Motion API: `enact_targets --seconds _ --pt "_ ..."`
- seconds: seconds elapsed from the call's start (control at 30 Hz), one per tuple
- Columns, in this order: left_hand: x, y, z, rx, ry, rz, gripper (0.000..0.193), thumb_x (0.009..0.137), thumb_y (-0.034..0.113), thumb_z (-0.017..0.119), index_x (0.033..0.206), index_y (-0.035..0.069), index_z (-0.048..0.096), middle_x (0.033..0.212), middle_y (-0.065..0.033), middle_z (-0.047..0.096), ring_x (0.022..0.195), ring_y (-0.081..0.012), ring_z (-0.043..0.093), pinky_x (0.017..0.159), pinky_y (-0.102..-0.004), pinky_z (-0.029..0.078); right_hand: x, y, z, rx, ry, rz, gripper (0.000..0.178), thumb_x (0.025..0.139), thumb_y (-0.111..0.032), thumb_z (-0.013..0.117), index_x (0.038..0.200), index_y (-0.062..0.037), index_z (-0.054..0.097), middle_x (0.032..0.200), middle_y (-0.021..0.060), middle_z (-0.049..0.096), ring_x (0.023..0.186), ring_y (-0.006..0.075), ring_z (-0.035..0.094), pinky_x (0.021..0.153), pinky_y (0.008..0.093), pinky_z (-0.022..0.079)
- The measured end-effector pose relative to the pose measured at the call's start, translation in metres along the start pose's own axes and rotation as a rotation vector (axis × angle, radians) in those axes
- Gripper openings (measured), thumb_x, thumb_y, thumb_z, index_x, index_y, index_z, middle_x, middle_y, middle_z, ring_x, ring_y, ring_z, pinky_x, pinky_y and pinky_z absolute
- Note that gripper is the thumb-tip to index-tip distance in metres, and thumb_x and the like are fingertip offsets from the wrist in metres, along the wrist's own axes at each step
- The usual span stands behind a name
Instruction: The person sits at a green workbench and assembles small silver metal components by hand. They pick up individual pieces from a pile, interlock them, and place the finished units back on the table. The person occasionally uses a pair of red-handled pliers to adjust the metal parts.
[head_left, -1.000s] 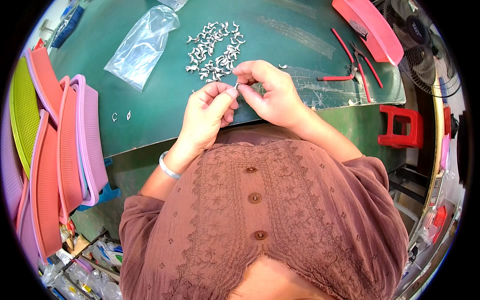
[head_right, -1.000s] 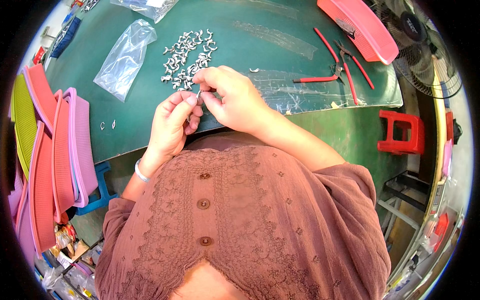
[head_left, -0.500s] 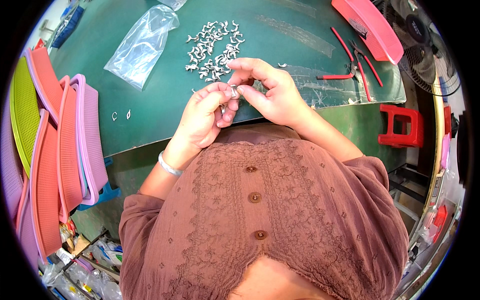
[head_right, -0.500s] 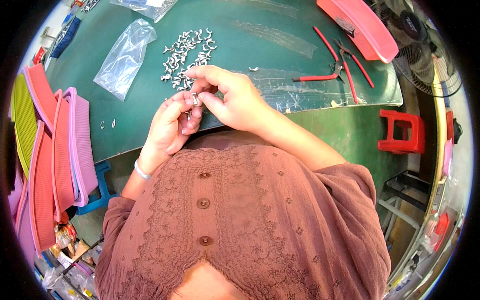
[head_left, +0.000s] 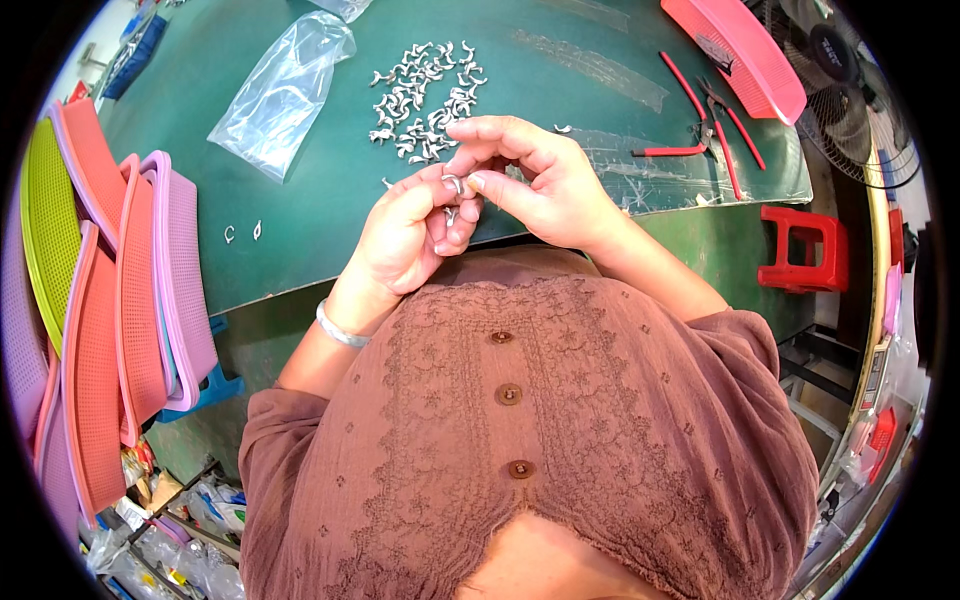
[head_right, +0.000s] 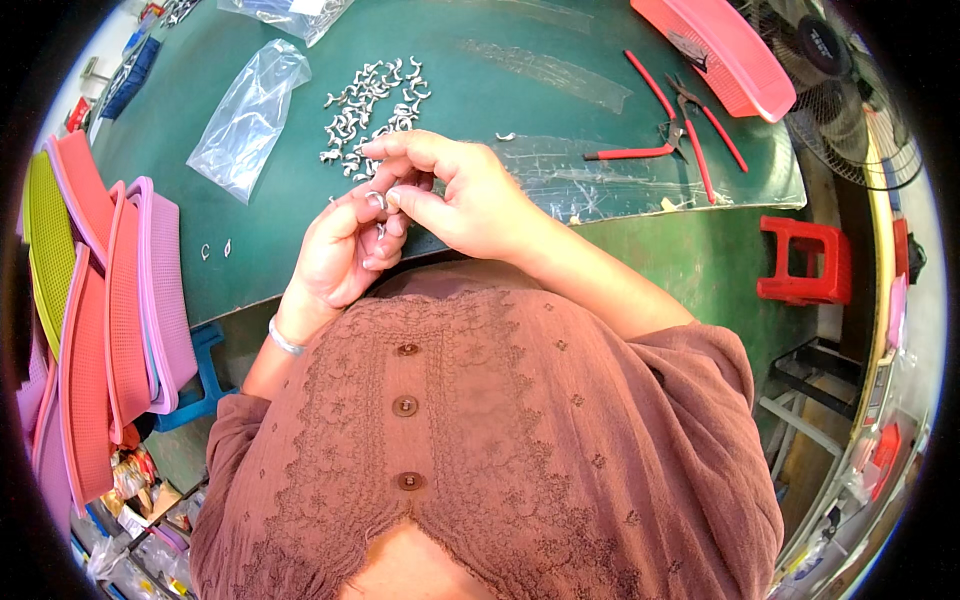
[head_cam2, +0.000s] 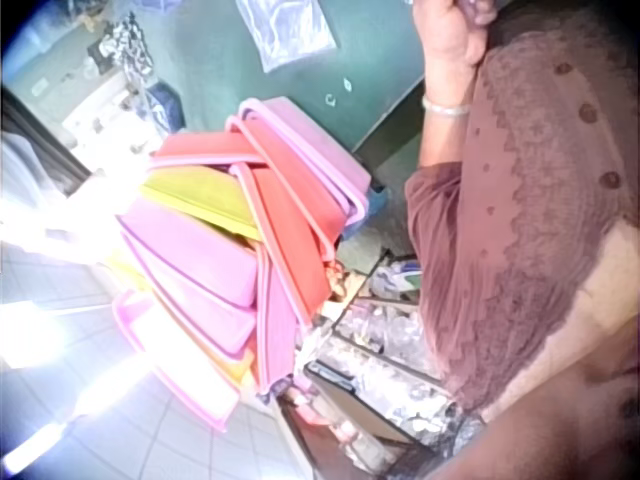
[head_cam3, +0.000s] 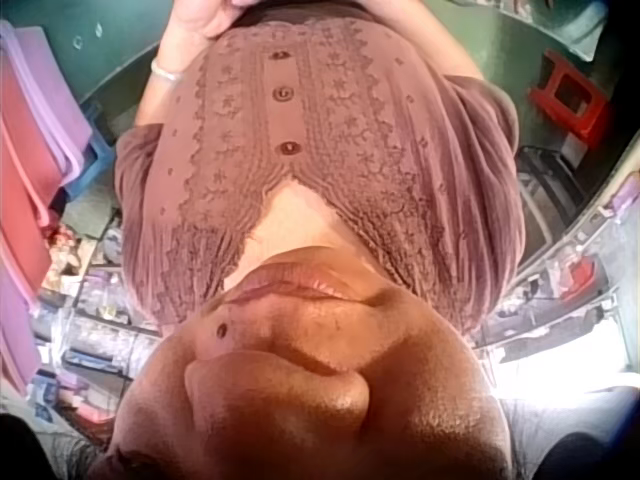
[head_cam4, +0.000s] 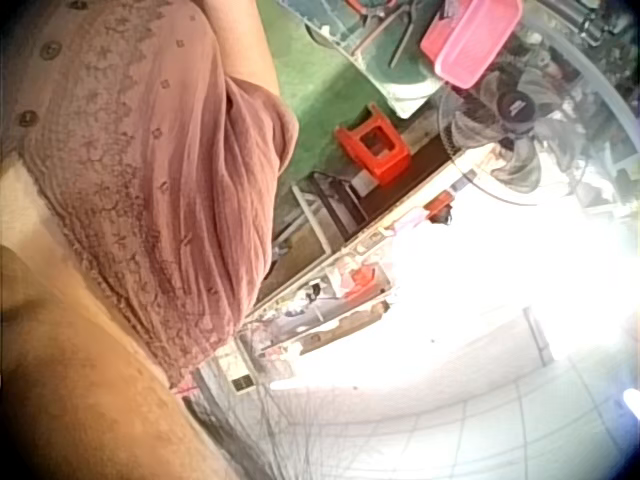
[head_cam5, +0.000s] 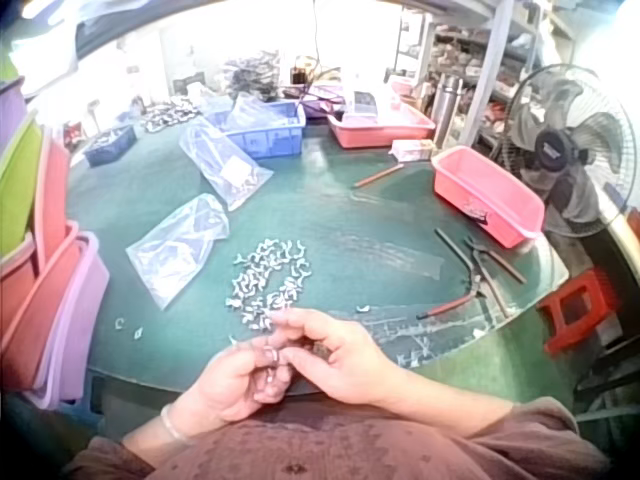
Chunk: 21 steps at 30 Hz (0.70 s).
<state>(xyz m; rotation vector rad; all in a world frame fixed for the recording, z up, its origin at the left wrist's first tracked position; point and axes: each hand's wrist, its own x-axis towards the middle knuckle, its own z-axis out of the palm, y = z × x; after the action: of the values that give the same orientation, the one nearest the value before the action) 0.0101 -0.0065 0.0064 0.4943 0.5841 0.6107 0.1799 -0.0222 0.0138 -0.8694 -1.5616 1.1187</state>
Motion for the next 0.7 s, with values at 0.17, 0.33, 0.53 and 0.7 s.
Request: enact_targets --seconds 0.17,0.33,0.53,0.7 --pt "0.0 -0.001 -0.004 0.064 -0.031 0.073 0.014 0.084 0.006 0.04 0.09 0.001 0.052 0.074 -0.0073 0.056 0.055 -0.0109 0.048 0.045 -0.0202 0.037 0.001 -0.002 -0.004 -0.053 -0.005 -0.004 0.031 0.081 0.003 0.052 0.112 -0.0012 0.053 0.092 0.0073 0.061 0.085 0.0116 0.058 0.074 0.0254 0.047" --pt "-0.007 0.003 -0.006 0.146 0.108 0.15 0.019 0.083 0.009 0.042 0.095 -0.002 0.053 0.081 -0.0104 0.056 0.064 -0.0146 0.053 0.051 -0.0221 0.042 0.009 0.016 -0.01 -0.559 0.145 -0.129 0.017 0.076 -0.001 0.057 0.093 -0.0033 0.061 0.084 0.0091 0.061 0.08 0.0216 0.059 0.07 0.0306 0.047" --pt "-0.009 0.005 -0.021 0.136 0.12 0.209 0.019 0.086 0.012 0.045 0.095 -0.002 0.054 0.083 -0.0091 0.057 0.069 -0.0139 0.054 0.057 -0.0227 0.045 0.023 0.029 -0.01 -0.884 0.049 -0.167 0.011 0.07 -0.006 0.06 0.081 -0.0062 0.062 0.077 0.009 0.056 0.077 0.0281 0.053 0.069 0.0371 0.044" --pt "-0.01 0.008 -0.025 0.103 0.128 0.214 0.018 0.087 0.013 0.047 0.091 -0.002 0.057 0.083 -0.0082 0.058 0.069 -0.0145 0.056 0.058 -0.0241 0.046 0.026 0.025 -0.009 -0.911 -0.09 -0.168 0.011 0.069 -0.004 0.06 0.08 -0.0057 0.061 0.078 0.0072 0.054 0.079 0.0266 0.052 0.069 0.0357 0.043"
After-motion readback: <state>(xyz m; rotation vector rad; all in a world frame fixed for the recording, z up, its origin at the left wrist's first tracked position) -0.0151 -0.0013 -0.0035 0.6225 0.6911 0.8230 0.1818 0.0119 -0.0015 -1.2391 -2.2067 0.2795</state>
